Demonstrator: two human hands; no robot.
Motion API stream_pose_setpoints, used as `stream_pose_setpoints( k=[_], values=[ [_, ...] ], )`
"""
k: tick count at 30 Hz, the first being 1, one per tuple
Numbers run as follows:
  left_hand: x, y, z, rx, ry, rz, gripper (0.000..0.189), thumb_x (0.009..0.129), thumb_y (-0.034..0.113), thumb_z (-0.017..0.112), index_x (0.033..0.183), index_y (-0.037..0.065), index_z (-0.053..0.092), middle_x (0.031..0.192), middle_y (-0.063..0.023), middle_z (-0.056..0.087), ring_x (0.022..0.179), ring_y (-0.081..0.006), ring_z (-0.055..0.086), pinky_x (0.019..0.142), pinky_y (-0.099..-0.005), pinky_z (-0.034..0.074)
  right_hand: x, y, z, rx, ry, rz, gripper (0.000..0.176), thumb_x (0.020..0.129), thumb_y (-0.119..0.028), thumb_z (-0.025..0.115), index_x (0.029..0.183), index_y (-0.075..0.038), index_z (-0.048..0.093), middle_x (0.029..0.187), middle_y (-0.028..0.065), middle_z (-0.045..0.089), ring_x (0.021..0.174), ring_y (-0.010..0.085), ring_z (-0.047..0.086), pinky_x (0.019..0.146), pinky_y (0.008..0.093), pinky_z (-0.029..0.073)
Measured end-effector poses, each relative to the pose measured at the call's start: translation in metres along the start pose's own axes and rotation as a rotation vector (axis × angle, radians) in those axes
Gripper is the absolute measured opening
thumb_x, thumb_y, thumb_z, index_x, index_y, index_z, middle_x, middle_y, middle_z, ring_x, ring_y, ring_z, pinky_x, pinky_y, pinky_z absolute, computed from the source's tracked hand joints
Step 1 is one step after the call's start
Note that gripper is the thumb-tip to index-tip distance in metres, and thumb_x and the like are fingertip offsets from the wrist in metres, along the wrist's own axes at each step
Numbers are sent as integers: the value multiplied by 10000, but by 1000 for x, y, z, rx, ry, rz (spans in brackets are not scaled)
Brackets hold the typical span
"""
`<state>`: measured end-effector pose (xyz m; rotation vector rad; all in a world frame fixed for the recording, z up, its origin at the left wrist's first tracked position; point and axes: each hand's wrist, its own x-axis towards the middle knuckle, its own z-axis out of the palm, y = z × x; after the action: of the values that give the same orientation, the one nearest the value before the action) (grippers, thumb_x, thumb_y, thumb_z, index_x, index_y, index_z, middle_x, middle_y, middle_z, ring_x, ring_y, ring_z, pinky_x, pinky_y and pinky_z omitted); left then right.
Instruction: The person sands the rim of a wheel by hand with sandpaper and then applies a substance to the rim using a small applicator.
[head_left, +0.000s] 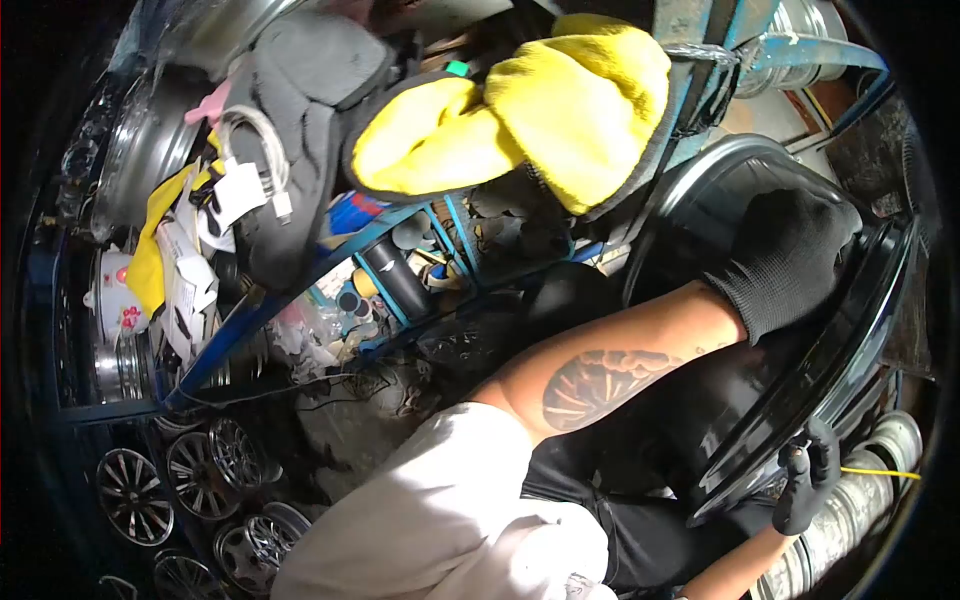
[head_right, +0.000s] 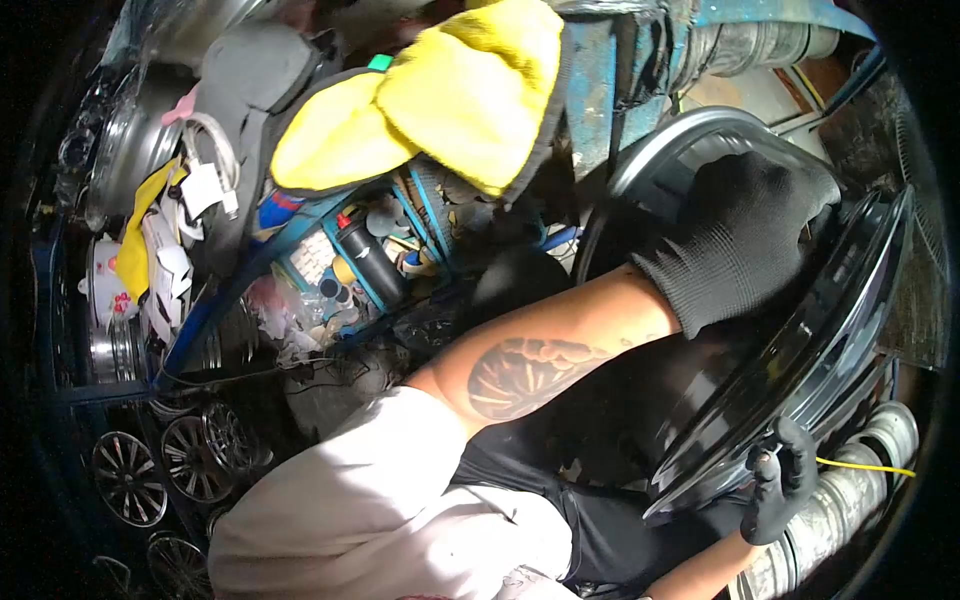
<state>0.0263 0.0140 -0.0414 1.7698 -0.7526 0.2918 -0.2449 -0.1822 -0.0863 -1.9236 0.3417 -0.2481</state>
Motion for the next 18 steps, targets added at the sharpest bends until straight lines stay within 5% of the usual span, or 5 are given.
stream_pose_setpoints(
  k=[3, 11, 15, 17, 18],
  values=[
    [2, 0, 3, 5, 4, -2, 100, 829, 159, 666, 822, 67, 705, 800, -205, 696, 783, -403, 703, 723, -498, 556, 9, 5, 3, 134, 16, -126, 481, 951, -402, 743, 1219, -14, 645, 932, 23, 599, 777, 114, 554, 683, 268, 451],
    [-10, 29, -16, -219, 192, 52, 114, 870, 162, 659, 867, 59, 709, 814, -195, 707, 790, -386, 705, 726, -464, 558, 23, 44, -4, 378, 153, -58, 374, 993, -297, 699, 1260, -40, 646, 1051, 19, 612, 902, 150, 582, 847, 331, 520],
    [-45, 23, -38, -629, 133, 149, 147, 925, 169, 650, 939, 41, 722, 892, -95, 737, 848, -215, 710, 782, -352, 544, 7, 23, 7, 438, 173, -127, 424, 977, -326, 714, 1268, -38, 603, 1053, 29, 582, 957, 143, 560, 879, 326, 504],
    [-74, -3, -44, -763, 70, -50, 195, 990, 195, 595, 992, 44, 719, 865, -18, 688, 817, -115, 638, 774, -287, 513, -6, -1, 15, 564, 383, -188, 309, 1065, -232, 532, 1281, -21, 598, 1090, 59, 630, 978, 170, 592, 964, 360, 493],
    [-84, -16, -44, -690, 145, -58, 202, 1004, 204, 582, 1004, 53, 716, 816, 1, 660, 758, -95, 614, 722, -267, 503, -11, 0, 4, 1194, 158, -254, 313, 1064, -225, 538, 1274, 0, 593, 1111, 95, 640, 1011, 195, 602, 992, 372, 487]
  ],
)
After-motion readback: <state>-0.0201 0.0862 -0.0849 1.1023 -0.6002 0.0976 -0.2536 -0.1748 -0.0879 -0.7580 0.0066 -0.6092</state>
